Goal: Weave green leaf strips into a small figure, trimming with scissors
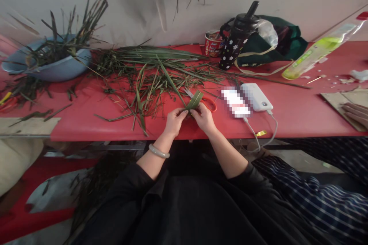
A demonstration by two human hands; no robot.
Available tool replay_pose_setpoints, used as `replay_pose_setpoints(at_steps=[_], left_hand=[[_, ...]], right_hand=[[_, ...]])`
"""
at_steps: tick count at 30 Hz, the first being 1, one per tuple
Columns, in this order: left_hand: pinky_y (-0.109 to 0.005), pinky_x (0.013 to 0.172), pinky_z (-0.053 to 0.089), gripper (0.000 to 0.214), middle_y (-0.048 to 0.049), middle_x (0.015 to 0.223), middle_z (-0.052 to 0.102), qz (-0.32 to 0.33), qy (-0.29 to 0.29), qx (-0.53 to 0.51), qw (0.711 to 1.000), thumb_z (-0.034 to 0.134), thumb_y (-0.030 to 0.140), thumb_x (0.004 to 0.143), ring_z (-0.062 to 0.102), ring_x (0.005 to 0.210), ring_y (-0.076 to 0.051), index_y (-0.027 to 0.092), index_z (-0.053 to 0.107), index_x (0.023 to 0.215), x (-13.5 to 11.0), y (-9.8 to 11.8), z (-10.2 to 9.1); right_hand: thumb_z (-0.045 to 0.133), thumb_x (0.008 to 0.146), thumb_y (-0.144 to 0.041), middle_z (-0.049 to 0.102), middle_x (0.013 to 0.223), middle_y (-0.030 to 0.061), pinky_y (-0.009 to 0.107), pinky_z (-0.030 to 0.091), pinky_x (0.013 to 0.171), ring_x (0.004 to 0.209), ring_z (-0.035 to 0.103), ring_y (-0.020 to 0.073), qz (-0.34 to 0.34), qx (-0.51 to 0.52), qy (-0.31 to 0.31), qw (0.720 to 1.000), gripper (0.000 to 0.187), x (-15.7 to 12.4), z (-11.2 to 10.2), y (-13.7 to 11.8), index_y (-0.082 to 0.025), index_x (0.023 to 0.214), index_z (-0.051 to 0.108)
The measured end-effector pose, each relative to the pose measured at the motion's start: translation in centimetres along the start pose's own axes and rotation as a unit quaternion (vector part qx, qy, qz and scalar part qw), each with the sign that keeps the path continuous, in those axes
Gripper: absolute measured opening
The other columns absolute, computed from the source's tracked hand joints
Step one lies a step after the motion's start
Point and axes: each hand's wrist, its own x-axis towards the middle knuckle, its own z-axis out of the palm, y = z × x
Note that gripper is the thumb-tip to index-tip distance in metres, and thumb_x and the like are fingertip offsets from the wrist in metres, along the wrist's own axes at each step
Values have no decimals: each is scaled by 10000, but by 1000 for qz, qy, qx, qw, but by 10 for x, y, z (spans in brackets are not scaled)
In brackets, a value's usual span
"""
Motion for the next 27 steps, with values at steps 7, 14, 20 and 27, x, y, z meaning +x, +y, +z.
replay_pose_setpoints(at_steps=[7,14,20,27], left_hand=[[-263,601,465,194,-9,592,627,-5,8,-2,1000,621,308,653,566,540,-107,138,633,745,-1,1,1],[-237,631,436,168,4,634,624,19,60,-1,998,630,284,643,551,602,-93,142,627,731,1,-2,1],[-234,654,431,185,7,671,629,8,48,-34,998,650,285,622,550,636,-93,149,641,747,3,-7,-1],[-305,778,447,238,-28,780,666,31,21,-11,999,632,276,642,591,755,-139,160,662,847,1,-5,-2]], right_hand=[[567,717,-277,632,826,34,332,499,674,729,605,179,34,-20,13,999,701,1,3,0,-195,1324,226],[545,752,-291,572,997,58,310,505,735,744,592,146,-28,-82,32,996,534,-3,4,-2,-247,1258,380],[479,806,-312,558,1061,64,291,506,777,803,596,147,-64,-139,9,988,364,-5,3,-5,-219,1156,507],[446,826,-289,578,1065,63,302,495,819,923,581,174,-76,-158,-9,984,348,-3,4,-4,-223,1162,509]])
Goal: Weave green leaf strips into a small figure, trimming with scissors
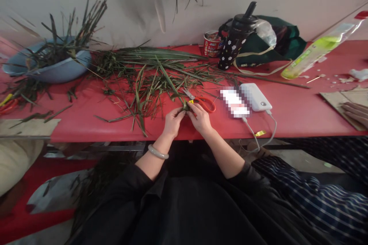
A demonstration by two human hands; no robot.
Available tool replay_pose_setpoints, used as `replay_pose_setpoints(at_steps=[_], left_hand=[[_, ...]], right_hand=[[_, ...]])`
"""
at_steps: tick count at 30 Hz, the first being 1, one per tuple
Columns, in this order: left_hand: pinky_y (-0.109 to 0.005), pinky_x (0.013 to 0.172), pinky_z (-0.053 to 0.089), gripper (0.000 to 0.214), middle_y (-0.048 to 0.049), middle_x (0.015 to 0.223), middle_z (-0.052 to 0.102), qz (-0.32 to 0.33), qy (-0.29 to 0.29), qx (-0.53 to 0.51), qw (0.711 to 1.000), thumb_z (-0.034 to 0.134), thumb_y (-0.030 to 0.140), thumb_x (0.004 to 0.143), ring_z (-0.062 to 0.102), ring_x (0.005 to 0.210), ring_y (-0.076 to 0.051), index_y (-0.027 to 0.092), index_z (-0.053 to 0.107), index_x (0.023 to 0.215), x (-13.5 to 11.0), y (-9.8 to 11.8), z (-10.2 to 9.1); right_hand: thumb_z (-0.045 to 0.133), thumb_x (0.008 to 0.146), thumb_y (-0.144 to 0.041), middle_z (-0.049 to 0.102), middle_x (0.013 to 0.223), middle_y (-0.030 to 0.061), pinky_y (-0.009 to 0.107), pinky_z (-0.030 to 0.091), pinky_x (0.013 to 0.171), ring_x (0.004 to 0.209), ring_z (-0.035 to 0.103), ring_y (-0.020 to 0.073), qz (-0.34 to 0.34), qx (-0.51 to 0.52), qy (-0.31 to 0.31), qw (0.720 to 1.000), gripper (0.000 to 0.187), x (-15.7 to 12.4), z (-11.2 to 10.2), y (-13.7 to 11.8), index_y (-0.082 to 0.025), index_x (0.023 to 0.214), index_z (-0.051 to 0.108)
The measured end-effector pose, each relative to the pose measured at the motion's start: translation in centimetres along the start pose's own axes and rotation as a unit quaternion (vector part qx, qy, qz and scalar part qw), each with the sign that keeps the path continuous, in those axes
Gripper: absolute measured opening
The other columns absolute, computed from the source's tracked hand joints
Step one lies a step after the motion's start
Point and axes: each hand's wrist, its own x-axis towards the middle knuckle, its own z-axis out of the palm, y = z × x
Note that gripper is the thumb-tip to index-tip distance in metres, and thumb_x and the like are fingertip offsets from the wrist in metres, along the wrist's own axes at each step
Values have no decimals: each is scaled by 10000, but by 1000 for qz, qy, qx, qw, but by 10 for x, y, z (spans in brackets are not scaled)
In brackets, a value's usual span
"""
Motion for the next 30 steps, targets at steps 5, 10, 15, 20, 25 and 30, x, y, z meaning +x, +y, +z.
replay_pose_setpoints(at_steps=[5,10,15,20,25,30], left_hand=[[-314,776,455,220,-29,776,669,9,34,9,999,636,268,637,593,735,-135,159,666,826,-1,-1,1],[-297,739,466,188,-11,718,653,1,44,-1,999,655,257,614,583,683,-116,154,664,771,-1,-1,2],[-261,706,464,170,6,707,637,13,57,-30,998,676,245,596,570,667,-94,159,644,739,-1,0,3],[-272,749,452,214,-5,752,645,-3,34,-42,999,677,245,591,575,710,-104,163,653,788,1,-1,2],[-261,726,449,196,1,728,636,-20,9,-52,998,677,244,591,565,687,-96,166,648,768,3,-1,1],[-236,665,441,163,16,666,608,-2,20,-36,999,676,249,590,539,632,-83,153,624,712,2,0,1]], right_hand=[[447,831,-297,597,1033,55,292,494,809,934,575,173,-3,-16,-1,1000,313,0,0,-1,-221,1119,542],[437,839,-295,617,984,57,275,488,805,906,584,162,-13,-10,-5,1000,271,0,-1,-1,-198,1044,585],[430,841,-275,626,946,54,272,486,788,883,589,163,-13,-13,-21,1000,246,0,-1,-2,-192,1007,592],[425,841,-268,621,958,60,283,483,790,896,587,171,-4,-11,-34,999,246,1,-2,-3,-189,1015,579],[412,845,-274,616,972,63,288,482,797,913,583,173,-7,-2,-44,999,254,1,-2,0,-197,1026,572],[398,848,-286,616,964,63,291,483,800,916,581,173,-12,6,-63,998,268,2,0,1,-194,1033,569]])
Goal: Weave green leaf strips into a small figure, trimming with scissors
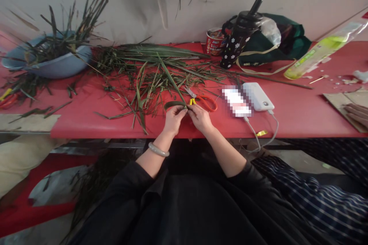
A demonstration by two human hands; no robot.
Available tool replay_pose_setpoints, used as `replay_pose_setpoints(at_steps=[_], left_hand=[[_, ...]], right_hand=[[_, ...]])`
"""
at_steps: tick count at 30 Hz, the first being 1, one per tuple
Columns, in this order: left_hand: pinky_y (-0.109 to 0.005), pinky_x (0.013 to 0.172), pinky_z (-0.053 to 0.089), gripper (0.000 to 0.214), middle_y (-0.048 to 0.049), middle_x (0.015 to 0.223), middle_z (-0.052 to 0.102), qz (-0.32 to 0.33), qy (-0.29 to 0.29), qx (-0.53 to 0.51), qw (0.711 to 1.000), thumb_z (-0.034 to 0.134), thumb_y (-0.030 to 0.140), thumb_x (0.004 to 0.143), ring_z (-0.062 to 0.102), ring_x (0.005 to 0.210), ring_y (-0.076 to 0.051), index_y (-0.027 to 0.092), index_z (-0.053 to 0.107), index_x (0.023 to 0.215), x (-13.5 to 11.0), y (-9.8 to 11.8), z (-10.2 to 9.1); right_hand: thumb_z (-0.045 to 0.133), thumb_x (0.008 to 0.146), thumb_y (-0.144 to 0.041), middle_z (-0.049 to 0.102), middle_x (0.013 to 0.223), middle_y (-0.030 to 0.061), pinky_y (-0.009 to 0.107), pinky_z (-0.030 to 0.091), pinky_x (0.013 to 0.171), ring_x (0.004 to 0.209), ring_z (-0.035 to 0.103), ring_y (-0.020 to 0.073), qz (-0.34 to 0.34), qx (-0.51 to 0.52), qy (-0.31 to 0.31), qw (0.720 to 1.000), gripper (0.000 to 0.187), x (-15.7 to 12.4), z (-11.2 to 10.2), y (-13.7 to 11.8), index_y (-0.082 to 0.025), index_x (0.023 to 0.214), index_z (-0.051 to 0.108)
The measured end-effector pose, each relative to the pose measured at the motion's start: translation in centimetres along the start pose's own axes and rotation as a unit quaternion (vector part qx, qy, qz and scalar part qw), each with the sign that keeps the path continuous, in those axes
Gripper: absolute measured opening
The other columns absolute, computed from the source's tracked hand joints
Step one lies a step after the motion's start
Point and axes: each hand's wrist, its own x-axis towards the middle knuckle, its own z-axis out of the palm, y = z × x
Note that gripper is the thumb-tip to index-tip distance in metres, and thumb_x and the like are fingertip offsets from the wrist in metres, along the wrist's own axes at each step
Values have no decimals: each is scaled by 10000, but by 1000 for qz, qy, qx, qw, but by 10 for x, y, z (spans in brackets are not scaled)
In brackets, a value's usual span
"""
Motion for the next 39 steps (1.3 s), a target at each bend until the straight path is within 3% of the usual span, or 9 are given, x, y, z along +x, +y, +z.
replay_pose_setpoints(at_steps=[9,26,35,39], left_hand=[[-232,642,439,167,29,621,587,14,47,1,999,679,263,584,531,609,-80,147,607,680,-1,-1,1],[-309,792,453,201,-27,795,654,27,-20,79,996,611,285,665,584,768,-134,168,665,820,-3,1,1],[-316,801,446,213,-34,824,655,16,-30,56,998,626,277,655,586,787,-142,175,658,840,-5,4,2],[-290,790,444,188,-41,882,619,66,-46,100,992,621,269,662,567,832,-147,184,662,825,-7,8,3]], right_hand=[[442,824,-277,596,1027,54,299,493,795,907,586,173,0,-4,28,1000,315,-3,-3,-7,-231,1123,530],[425,830,-267,643,903,61,281,490,749,839,605,173,12,-62,59,996,235,-2,1,0,-186,961,602],[423,825,-269,636,884,65,276,478,688,787,599,178,26,-78,50,995,233,-1,0,-1,-190,965,592],[430,812,-263,631,841,64,270,468,658,739,591,171,36,-79,65,994,218,-2,0,-2,-186,929,596]])
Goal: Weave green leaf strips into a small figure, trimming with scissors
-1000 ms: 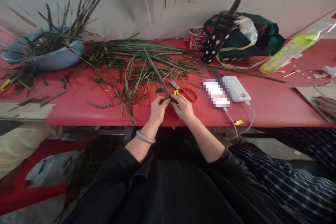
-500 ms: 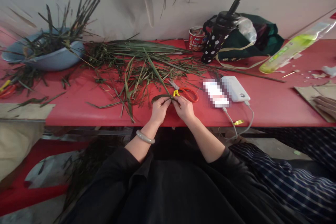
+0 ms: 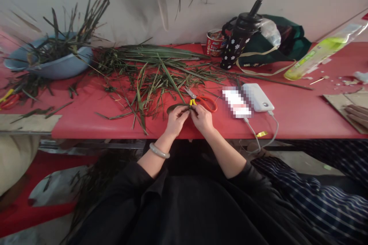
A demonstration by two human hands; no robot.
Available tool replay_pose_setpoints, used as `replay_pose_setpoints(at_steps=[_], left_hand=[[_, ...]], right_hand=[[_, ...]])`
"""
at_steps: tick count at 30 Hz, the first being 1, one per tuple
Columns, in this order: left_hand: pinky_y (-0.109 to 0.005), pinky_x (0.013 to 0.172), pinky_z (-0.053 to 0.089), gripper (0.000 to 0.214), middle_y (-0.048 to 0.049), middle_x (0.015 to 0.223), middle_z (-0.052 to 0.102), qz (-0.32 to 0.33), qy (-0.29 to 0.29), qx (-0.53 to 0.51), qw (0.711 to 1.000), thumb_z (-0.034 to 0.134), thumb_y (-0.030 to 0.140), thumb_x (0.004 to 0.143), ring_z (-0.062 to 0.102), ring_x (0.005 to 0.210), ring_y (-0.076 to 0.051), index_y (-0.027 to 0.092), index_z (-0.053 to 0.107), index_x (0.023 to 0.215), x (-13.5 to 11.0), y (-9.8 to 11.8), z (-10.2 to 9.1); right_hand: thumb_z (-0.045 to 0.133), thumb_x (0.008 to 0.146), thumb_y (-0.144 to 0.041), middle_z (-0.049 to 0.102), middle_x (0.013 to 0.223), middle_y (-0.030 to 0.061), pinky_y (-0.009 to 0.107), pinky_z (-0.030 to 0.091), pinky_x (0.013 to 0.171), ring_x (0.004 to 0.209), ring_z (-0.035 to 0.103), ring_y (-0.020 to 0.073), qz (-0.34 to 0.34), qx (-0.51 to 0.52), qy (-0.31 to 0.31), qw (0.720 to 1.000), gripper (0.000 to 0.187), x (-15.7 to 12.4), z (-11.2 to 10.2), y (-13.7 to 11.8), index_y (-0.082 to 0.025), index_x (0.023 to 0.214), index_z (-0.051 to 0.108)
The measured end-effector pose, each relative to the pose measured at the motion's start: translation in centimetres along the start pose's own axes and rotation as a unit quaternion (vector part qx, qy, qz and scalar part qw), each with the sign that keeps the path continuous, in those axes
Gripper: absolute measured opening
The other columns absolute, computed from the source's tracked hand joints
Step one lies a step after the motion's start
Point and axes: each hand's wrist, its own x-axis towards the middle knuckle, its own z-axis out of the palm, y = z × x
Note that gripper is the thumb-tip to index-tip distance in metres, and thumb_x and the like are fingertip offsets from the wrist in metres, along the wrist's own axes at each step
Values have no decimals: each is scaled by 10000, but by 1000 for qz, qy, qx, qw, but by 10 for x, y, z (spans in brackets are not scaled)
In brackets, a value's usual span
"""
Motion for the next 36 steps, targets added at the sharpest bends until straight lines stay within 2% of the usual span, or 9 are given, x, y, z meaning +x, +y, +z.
replay_pose_setpoints(at_steps=[6,12,17,19,21,24,27,31,36], left_hand=[[-285,773,453,247,-62,958,587,45,-37,25,998,592,276,695,564,860,-153,202,640,926,-8,8,3],[-277,683,460,221,-40,750,636,-34,-55,-11,998,622,301,664,577,697,-134,175,651,845,-12,6,4],[-257,613,445,209,-7,649,626,-77,58,-110,989,648,315,625,567,594,-107,161,639,767,-1,-4,1],[-250,600,438,203,-3,659,623,-83,111,-161,977,652,301,616,563,584,-98,163,624,763,4,-6,-2],[-242,613,436,215,-4,678,623,-85,126,-195,969,654,290,613,565,604,-91,164,614,782,7,-5,-3],[-232,608,436,231,-17,705,624,-104,80,-209,969,635,324,644,570,627,-92,156,609,802,7,-2,-5],[-224,550,424,252,-7,660,606,-144,10,-184,972,622,367,661,549,564,-83,156,603,797,4,2,-4],[-222,584,426,261,7,672,600,-141,-27,-124,982,680,323,602,544,583,-75,166,602,795,2,2,-2],[-222,591,414,230,19,645,579,-111,-10,-68,991,665,311,609,525,597,-80,155,593,762,4,-2,-1]], right_hand=[[460,785,-309,635,771,50,278,466,638,693,586,167,67,60,68,994,208,3,-4,4,-176,862,600],[438,790,-349,626,739,28,267,476,613,650,576,144,165,183,136,959,216,6,-9,12,-179,826,565],[356,831,-386,600,667,10,253,489,538,540,567,121,196,267,164,929,239,7,-7,19,-189,869,485],[353,832,-390,596,660,11,253,492,518,514,568,120,203,290,157,922,240,7,-5,22,-188,879,474],[391,814,-390,585,646,3,251,489,502,505,565,120,200,311,130,920,233,6,-5,24,-184,855,491],[465,774,-390,585,629,-12,249,488,496,495,559,115,169,332,25,928,232,3,-5,21,-176,828,539],[511,750,-348,628,695,-1,266,500,577,594,596,133,105,274,-68,954,214,1,-8,15,-175,851,587],[507,751,-259,661,786,16,277,489,658,704,617,154,42,160,-79,983,183,1,-11,7,-186,882,612],[499,755,-221,664,847,32,286,482,692,767,621,168,20,109,-71,991,195,-1,-8,6,-189,913,609]])
